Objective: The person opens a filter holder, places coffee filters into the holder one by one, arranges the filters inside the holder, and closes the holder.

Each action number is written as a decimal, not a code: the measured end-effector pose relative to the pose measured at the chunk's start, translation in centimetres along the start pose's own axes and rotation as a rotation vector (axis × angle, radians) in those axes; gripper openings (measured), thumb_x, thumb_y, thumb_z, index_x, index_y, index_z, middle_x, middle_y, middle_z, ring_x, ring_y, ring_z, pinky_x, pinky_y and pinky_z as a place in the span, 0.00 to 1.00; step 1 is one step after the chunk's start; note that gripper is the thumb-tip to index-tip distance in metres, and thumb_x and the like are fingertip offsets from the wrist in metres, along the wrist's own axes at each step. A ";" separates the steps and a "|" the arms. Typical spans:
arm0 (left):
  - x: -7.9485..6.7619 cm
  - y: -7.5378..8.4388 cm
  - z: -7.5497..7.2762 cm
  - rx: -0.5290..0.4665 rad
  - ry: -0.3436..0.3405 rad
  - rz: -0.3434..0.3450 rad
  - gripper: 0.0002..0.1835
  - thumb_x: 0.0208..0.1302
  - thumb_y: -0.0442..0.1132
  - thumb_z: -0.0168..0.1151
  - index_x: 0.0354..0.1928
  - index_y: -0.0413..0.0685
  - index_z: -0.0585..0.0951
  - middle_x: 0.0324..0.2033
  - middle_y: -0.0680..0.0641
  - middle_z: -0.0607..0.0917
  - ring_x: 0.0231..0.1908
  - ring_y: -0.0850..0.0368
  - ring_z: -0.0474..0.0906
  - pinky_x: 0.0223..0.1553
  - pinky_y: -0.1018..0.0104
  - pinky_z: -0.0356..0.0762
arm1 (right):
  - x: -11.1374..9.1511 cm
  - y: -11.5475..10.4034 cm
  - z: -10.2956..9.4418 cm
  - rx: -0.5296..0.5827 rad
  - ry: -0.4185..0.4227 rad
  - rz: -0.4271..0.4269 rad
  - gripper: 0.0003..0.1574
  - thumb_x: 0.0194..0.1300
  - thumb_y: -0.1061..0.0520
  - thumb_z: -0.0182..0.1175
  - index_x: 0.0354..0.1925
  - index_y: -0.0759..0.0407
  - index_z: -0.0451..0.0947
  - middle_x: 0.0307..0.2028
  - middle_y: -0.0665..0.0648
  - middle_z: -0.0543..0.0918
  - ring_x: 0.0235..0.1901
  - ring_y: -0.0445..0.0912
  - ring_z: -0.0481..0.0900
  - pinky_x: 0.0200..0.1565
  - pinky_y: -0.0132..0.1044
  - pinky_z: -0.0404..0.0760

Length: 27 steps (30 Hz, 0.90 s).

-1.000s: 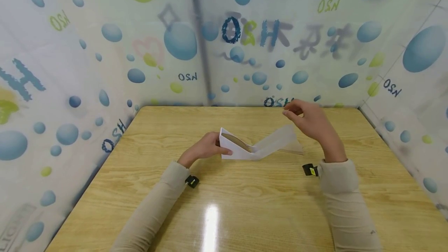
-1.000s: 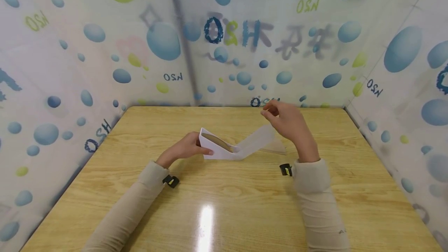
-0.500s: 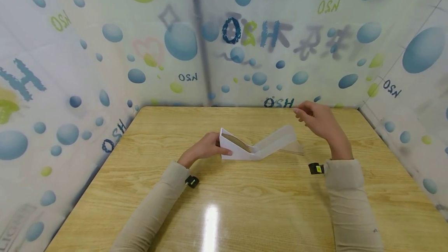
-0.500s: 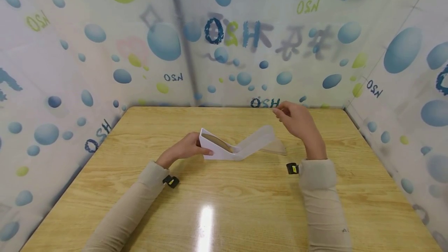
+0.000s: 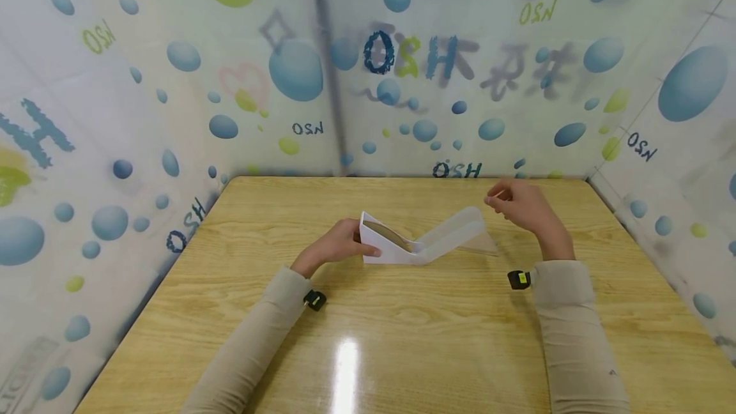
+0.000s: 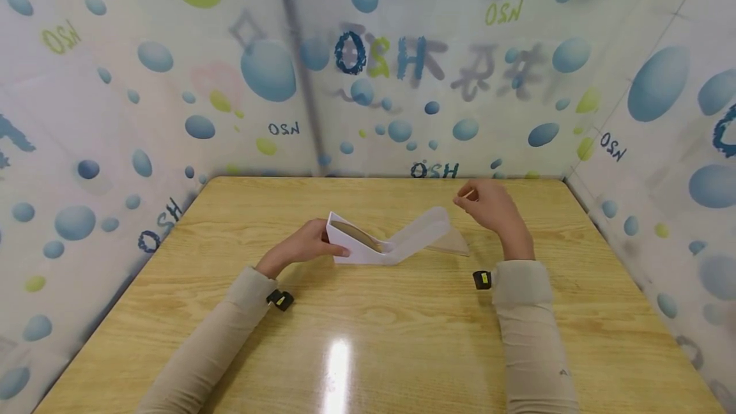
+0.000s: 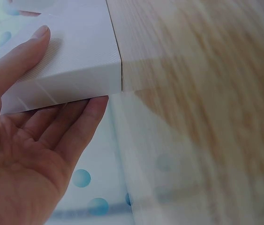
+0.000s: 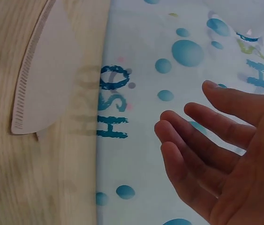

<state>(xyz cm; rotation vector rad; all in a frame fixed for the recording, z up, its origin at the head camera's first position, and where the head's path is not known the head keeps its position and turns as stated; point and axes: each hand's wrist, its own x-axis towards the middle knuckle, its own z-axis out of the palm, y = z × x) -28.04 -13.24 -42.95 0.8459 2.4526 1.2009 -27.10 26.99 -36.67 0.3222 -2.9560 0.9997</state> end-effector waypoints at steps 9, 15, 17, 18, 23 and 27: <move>0.0 0.0 0.0 0.008 0.000 0.000 0.18 0.64 0.38 0.74 0.54 0.40 0.84 0.44 0.40 0.91 0.37 0.61 0.85 0.37 0.68 0.81 | 0.8 1.3 1.1 -0.066 -0.081 0.024 0.27 0.76 0.49 0.60 0.60 0.69 0.77 0.52 0.74 0.84 0.44 0.62 0.86 0.42 0.50 0.85; 0.0 -0.2 0.0 0.008 -0.004 0.004 0.18 0.64 0.39 0.74 0.54 0.40 0.84 0.45 0.40 0.90 0.37 0.61 0.85 0.38 0.68 0.81 | 1.0 2.0 1.9 -0.093 -0.117 0.033 0.25 0.75 0.51 0.61 0.58 0.69 0.78 0.53 0.74 0.84 0.49 0.64 0.84 0.46 0.55 0.84; -0.1 -0.2 0.0 0.004 -0.005 0.005 0.18 0.64 0.39 0.74 0.54 0.40 0.84 0.45 0.40 0.90 0.37 0.61 0.85 0.38 0.68 0.81 | 1.0 2.1 2.1 -0.102 -0.130 0.033 0.25 0.74 0.52 0.61 0.57 0.70 0.78 0.53 0.74 0.84 0.50 0.65 0.84 0.46 0.55 0.84; -0.1 -0.2 0.0 0.002 -0.006 0.005 0.18 0.64 0.39 0.74 0.54 0.40 0.84 0.45 0.40 0.90 0.37 0.61 0.85 0.38 0.68 0.81 | 1.1 2.2 2.2 -0.105 -0.137 0.035 0.24 0.74 0.52 0.61 0.57 0.70 0.78 0.52 0.74 0.84 0.50 0.65 0.83 0.46 0.55 0.84; 0.0 -0.2 0.0 0.004 -0.005 -0.003 0.18 0.64 0.39 0.74 0.54 0.40 0.84 0.45 0.41 0.90 0.37 0.61 0.85 0.38 0.69 0.81 | 1.3 2.4 2.5 -0.131 -0.174 0.051 0.26 0.73 0.51 0.61 0.58 0.71 0.77 0.54 0.75 0.83 0.51 0.66 0.83 0.47 0.56 0.83; 0.1 -0.1 0.0 0.010 -0.002 -0.002 0.18 0.64 0.39 0.74 0.54 0.40 0.84 0.45 0.41 0.90 0.38 0.61 0.85 0.39 0.69 0.81 | 1.3 2.5 2.6 -0.140 -0.201 0.058 0.27 0.72 0.51 0.61 0.58 0.72 0.76 0.54 0.75 0.82 0.52 0.66 0.82 0.50 0.57 0.83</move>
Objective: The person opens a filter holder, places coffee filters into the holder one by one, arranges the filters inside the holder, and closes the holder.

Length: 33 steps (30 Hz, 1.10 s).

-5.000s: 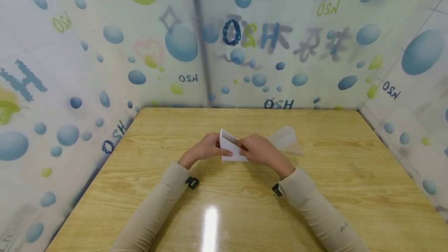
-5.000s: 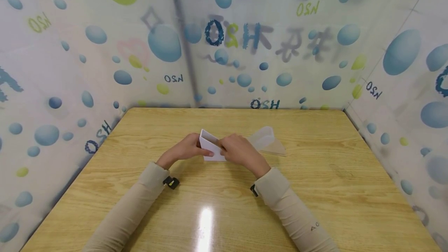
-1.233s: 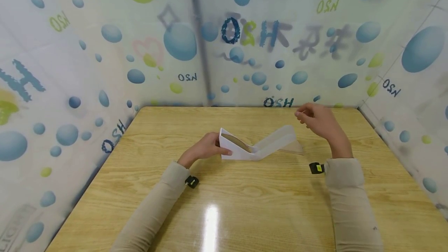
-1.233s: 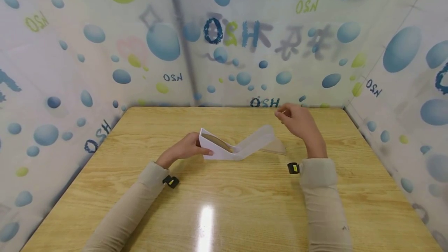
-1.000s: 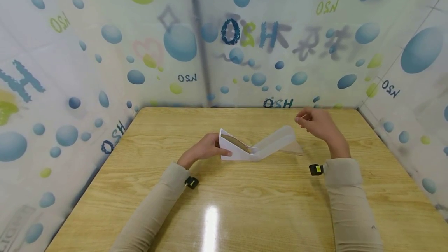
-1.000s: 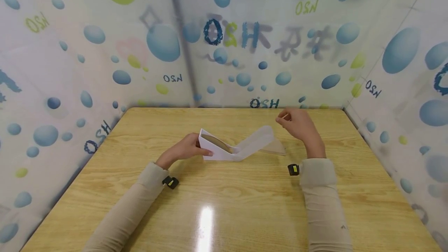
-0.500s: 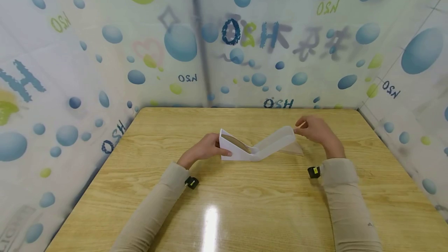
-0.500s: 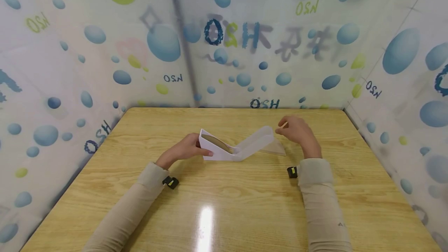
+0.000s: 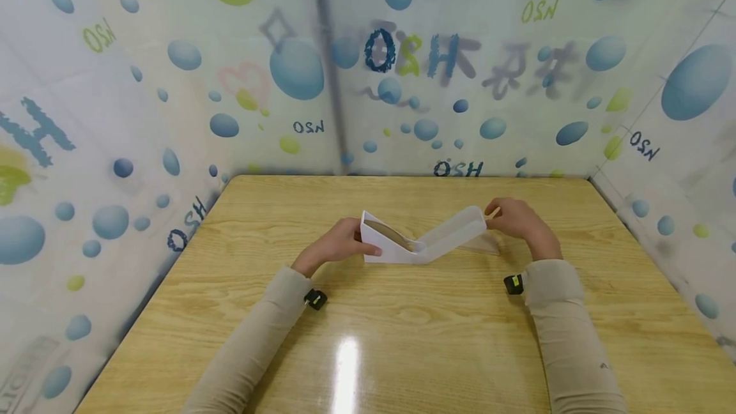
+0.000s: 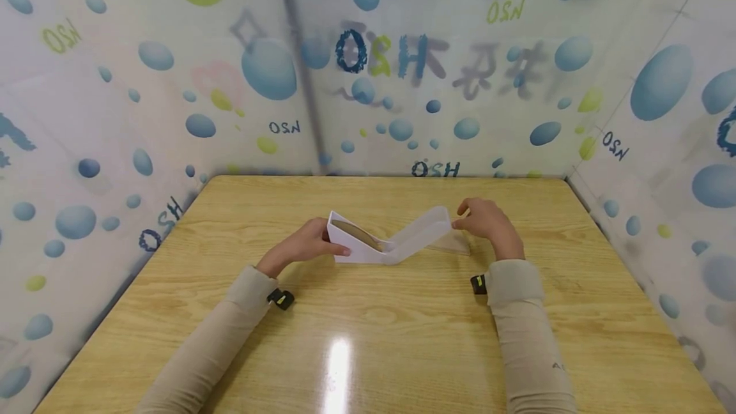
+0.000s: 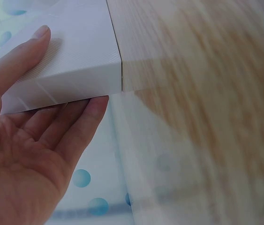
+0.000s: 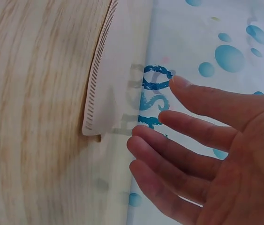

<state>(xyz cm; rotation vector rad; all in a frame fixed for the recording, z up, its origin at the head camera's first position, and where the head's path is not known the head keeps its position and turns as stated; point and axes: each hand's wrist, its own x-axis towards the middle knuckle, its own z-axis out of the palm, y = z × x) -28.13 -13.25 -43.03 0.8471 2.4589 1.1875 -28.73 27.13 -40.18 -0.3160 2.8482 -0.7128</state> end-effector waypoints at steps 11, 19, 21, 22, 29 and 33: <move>0.0 -0.3 0.0 -0.002 0.003 0.006 0.19 0.64 0.39 0.74 0.54 0.40 0.84 0.45 0.41 0.90 0.38 0.60 0.85 0.39 0.68 0.81 | -0.1 -0.3 0.1 0.009 -0.039 0.002 0.29 0.72 0.50 0.63 0.58 0.73 0.76 0.54 0.75 0.82 0.48 0.63 0.83 0.49 0.55 0.83; 0.1 -0.2 0.0 0.002 0.004 0.009 0.18 0.64 0.38 0.74 0.54 0.40 0.84 0.45 0.40 0.90 0.38 0.60 0.85 0.39 0.69 0.81 | 0.0 -0.5 0.3 -0.010 -0.103 0.048 0.29 0.67 0.52 0.67 0.56 0.72 0.76 0.51 0.71 0.83 0.39 0.54 0.79 0.43 0.47 0.80; 0.1 -0.2 0.0 0.004 0.004 0.007 0.18 0.64 0.39 0.74 0.54 0.40 0.84 0.45 0.41 0.90 0.38 0.60 0.85 0.39 0.69 0.81 | 0.1 -0.5 0.3 -0.015 -0.112 0.054 0.29 0.67 0.52 0.68 0.56 0.73 0.76 0.48 0.70 0.83 0.38 0.54 0.78 0.42 0.46 0.79; 0.1 -0.2 0.0 0.004 0.004 0.007 0.18 0.64 0.39 0.74 0.54 0.40 0.84 0.45 0.41 0.90 0.38 0.60 0.85 0.39 0.69 0.81 | 0.1 -0.5 0.3 -0.015 -0.114 0.055 0.30 0.66 0.52 0.69 0.55 0.73 0.76 0.47 0.69 0.84 0.38 0.54 0.78 0.42 0.45 0.79; 0.1 -0.2 0.0 0.003 -0.003 0.011 0.18 0.65 0.38 0.74 0.54 0.41 0.84 0.45 0.41 0.90 0.38 0.60 0.86 0.39 0.68 0.81 | 0.1 -0.3 0.5 -0.013 -0.112 0.047 0.28 0.63 0.53 0.71 0.51 0.72 0.77 0.40 0.65 0.84 0.36 0.53 0.75 0.40 0.42 0.76; 0.1 -0.3 0.0 0.000 -0.004 0.016 0.18 0.64 0.38 0.74 0.54 0.40 0.84 0.45 0.41 0.90 0.39 0.60 0.86 0.39 0.69 0.81 | 0.2 -0.2 0.6 -0.002 -0.116 0.060 0.27 0.63 0.53 0.71 0.51 0.72 0.77 0.39 0.63 0.83 0.36 0.52 0.75 0.39 0.41 0.75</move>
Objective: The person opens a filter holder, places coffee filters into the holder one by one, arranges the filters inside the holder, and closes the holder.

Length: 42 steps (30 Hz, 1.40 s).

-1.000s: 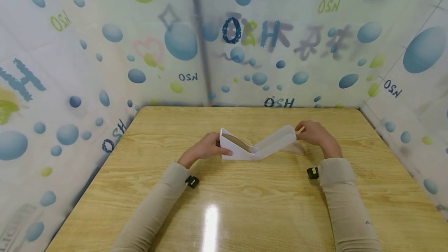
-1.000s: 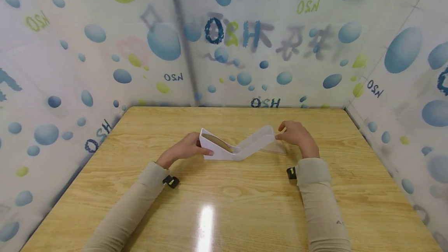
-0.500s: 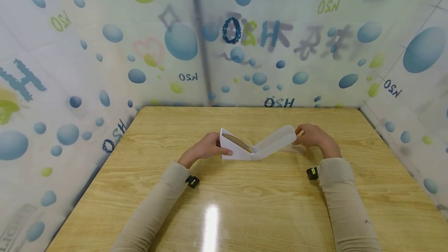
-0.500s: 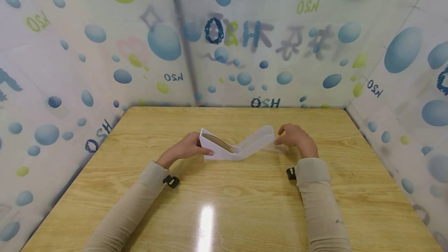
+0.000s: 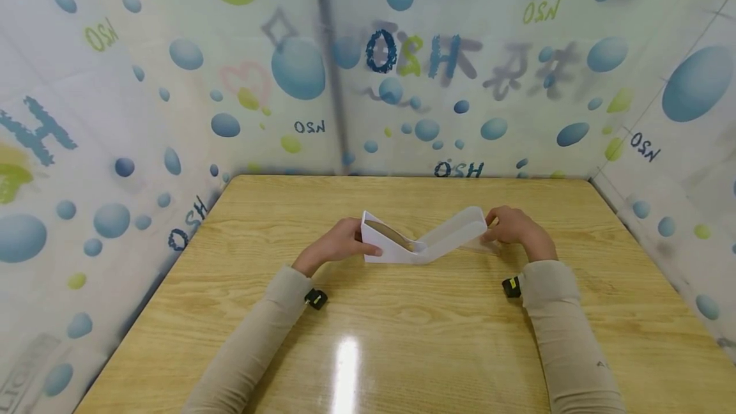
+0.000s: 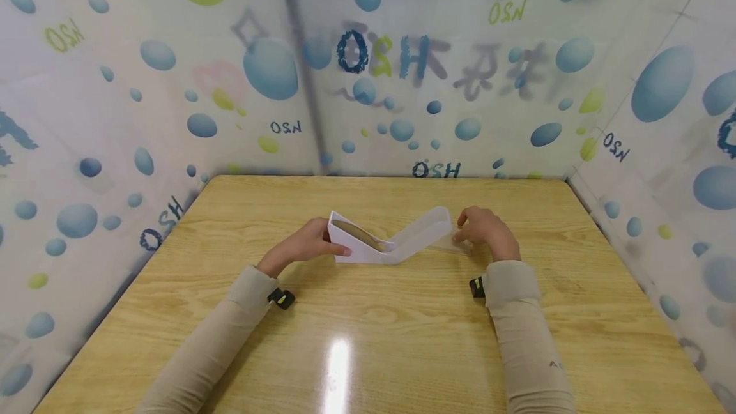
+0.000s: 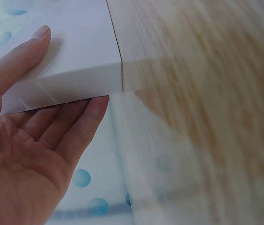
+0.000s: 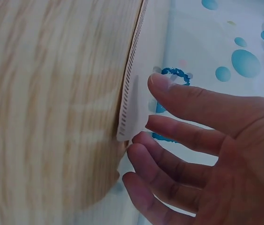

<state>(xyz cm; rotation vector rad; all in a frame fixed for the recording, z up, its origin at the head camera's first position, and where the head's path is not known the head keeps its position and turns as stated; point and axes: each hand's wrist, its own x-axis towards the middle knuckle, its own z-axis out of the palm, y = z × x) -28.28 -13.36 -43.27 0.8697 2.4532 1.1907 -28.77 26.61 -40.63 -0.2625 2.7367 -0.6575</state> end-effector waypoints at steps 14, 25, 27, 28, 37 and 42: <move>-0.1 0.1 0.0 0.004 0.006 -0.011 0.18 0.65 0.38 0.73 0.54 0.40 0.84 0.46 0.40 0.90 0.39 0.59 0.86 0.39 0.68 0.81 | 0.6 0.3 0.7 0.006 -0.004 0.051 0.26 0.67 0.55 0.68 0.54 0.72 0.75 0.43 0.64 0.81 0.40 0.55 0.74 0.42 0.43 0.74; -0.1 0.2 0.0 0.007 0.006 -0.016 0.18 0.64 0.38 0.74 0.54 0.41 0.84 0.46 0.41 0.90 0.39 0.60 0.86 0.40 0.69 0.81 | 0.5 0.1 0.9 0.019 -0.003 0.066 0.24 0.66 0.58 0.69 0.54 0.69 0.74 0.47 0.66 0.79 0.44 0.57 0.72 0.44 0.46 0.72; 0.0 0.2 0.0 0.009 0.007 -0.017 0.18 0.64 0.39 0.74 0.54 0.41 0.84 0.45 0.41 0.90 0.39 0.60 0.86 0.39 0.69 0.81 | 0.5 0.1 0.9 0.020 -0.003 0.063 0.24 0.66 0.58 0.69 0.54 0.69 0.74 0.46 0.65 0.79 0.43 0.57 0.72 0.43 0.45 0.72; 0.0 0.2 0.0 0.010 0.007 -0.017 0.18 0.64 0.39 0.74 0.54 0.41 0.84 0.45 0.41 0.90 0.38 0.61 0.85 0.39 0.69 0.81 | 0.5 0.1 0.8 0.022 -0.004 0.063 0.23 0.66 0.58 0.69 0.53 0.69 0.74 0.44 0.65 0.78 0.42 0.57 0.73 0.42 0.44 0.72; 0.0 0.2 0.0 0.009 0.003 -0.011 0.18 0.64 0.39 0.74 0.54 0.41 0.84 0.45 0.42 0.90 0.38 0.60 0.86 0.39 0.68 0.81 | 0.5 0.0 0.7 0.028 -0.010 0.065 0.18 0.65 0.60 0.70 0.46 0.70 0.76 0.34 0.60 0.76 0.35 0.52 0.73 0.36 0.39 0.71; -0.1 0.1 0.0 0.005 0.004 -0.013 0.18 0.65 0.39 0.74 0.54 0.41 0.84 0.44 0.42 0.90 0.38 0.60 0.86 0.39 0.67 0.82 | 0.4 0.2 0.6 0.027 -0.006 0.045 0.18 0.65 0.60 0.70 0.46 0.70 0.75 0.36 0.61 0.77 0.35 0.52 0.72 0.36 0.39 0.71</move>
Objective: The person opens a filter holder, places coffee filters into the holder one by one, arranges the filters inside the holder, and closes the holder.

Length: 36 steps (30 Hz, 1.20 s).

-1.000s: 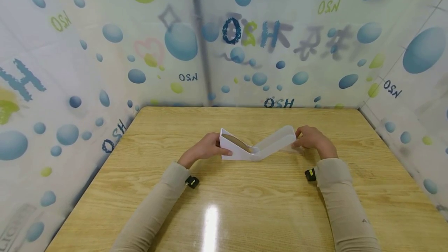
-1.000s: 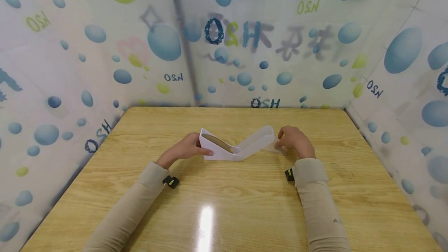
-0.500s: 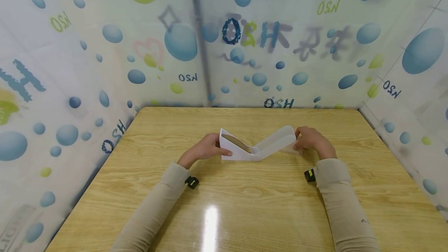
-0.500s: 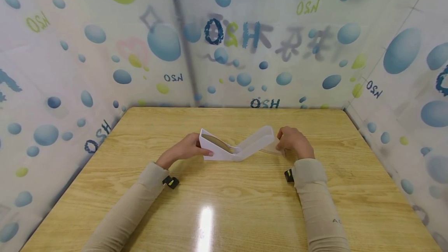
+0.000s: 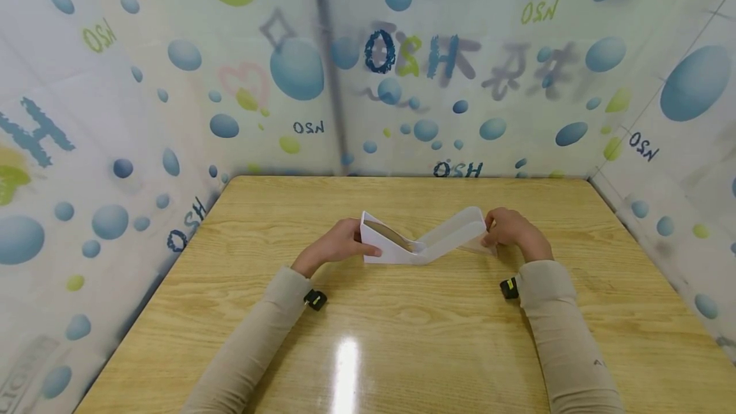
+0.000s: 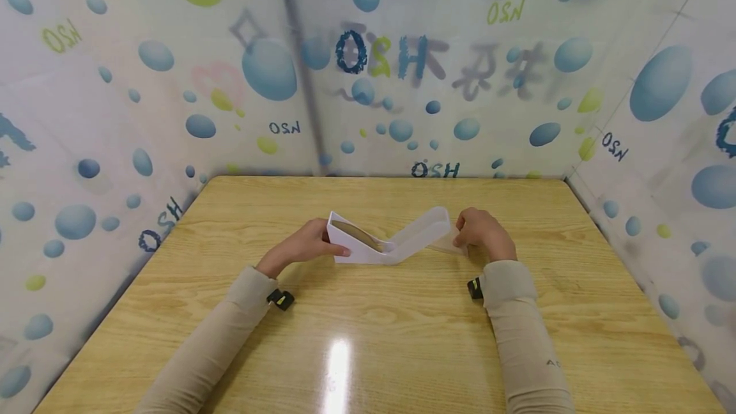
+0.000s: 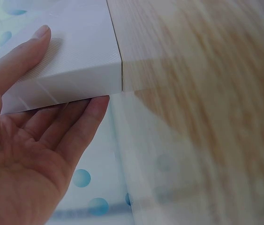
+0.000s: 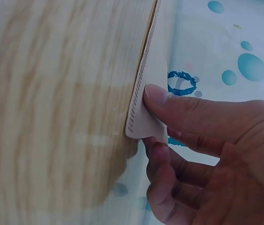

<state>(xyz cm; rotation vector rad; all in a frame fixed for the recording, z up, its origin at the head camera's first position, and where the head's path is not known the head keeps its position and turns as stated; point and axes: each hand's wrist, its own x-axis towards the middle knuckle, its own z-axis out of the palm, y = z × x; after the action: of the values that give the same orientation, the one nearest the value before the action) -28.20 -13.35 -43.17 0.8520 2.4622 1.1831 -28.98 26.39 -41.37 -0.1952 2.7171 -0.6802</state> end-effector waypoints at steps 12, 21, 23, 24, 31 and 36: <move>-0.2 0.2 -0.1 -0.001 0.004 -0.008 0.18 0.65 0.39 0.74 0.55 0.43 0.84 0.45 0.43 0.90 0.38 0.60 0.85 0.39 0.67 0.81 | 0.0 0.0 0.0 -0.010 -0.020 -0.018 0.16 0.69 0.60 0.65 0.48 0.70 0.74 0.41 0.65 0.79 0.36 0.53 0.73 0.38 0.41 0.72; -0.1 0.2 0.0 -0.003 0.002 -0.013 0.18 0.65 0.39 0.73 0.55 0.43 0.84 0.46 0.43 0.90 0.39 0.59 0.86 0.40 0.67 0.82 | 0.0 0.0 0.0 0.016 -0.035 -0.004 0.11 0.71 0.62 0.61 0.44 0.70 0.74 0.37 0.64 0.79 0.31 0.51 0.75 0.35 0.39 0.74; -0.1 0.2 0.0 -0.003 0.004 -0.012 0.18 0.65 0.39 0.73 0.55 0.42 0.84 0.46 0.42 0.90 0.39 0.59 0.86 0.40 0.67 0.82 | 0.0 -0.1 0.0 0.013 -0.037 -0.005 0.10 0.72 0.61 0.61 0.43 0.70 0.74 0.35 0.62 0.78 0.30 0.50 0.74 0.34 0.39 0.73; -0.1 0.3 0.0 -0.002 0.004 -0.011 0.18 0.65 0.39 0.73 0.55 0.41 0.84 0.46 0.42 0.90 0.39 0.59 0.86 0.40 0.67 0.82 | -0.1 -0.1 0.0 0.014 -0.040 -0.007 0.10 0.72 0.61 0.61 0.42 0.70 0.75 0.34 0.61 0.78 0.29 0.49 0.74 0.33 0.39 0.73; -0.1 0.5 -0.1 -0.002 0.000 -0.007 0.18 0.65 0.38 0.73 0.55 0.41 0.84 0.46 0.42 0.90 0.39 0.59 0.86 0.39 0.67 0.81 | -0.1 0.1 -0.1 0.036 -0.042 0.005 0.11 0.74 0.61 0.57 0.45 0.72 0.75 0.36 0.64 0.80 0.30 0.50 0.77 0.34 0.38 0.76; -0.1 0.3 0.0 0.000 0.000 -0.005 0.18 0.65 0.38 0.73 0.55 0.41 0.84 0.46 0.42 0.90 0.39 0.60 0.86 0.40 0.68 0.81 | -0.2 0.1 -0.2 0.036 -0.020 0.032 0.15 0.74 0.60 0.57 0.50 0.74 0.74 0.40 0.65 0.80 0.33 0.50 0.78 0.36 0.37 0.78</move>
<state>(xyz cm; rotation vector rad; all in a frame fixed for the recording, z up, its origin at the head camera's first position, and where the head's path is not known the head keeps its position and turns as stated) -28.02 -13.33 -42.94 0.8456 2.4634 1.1816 -28.85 26.66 -41.18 -0.1490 2.6807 -0.7141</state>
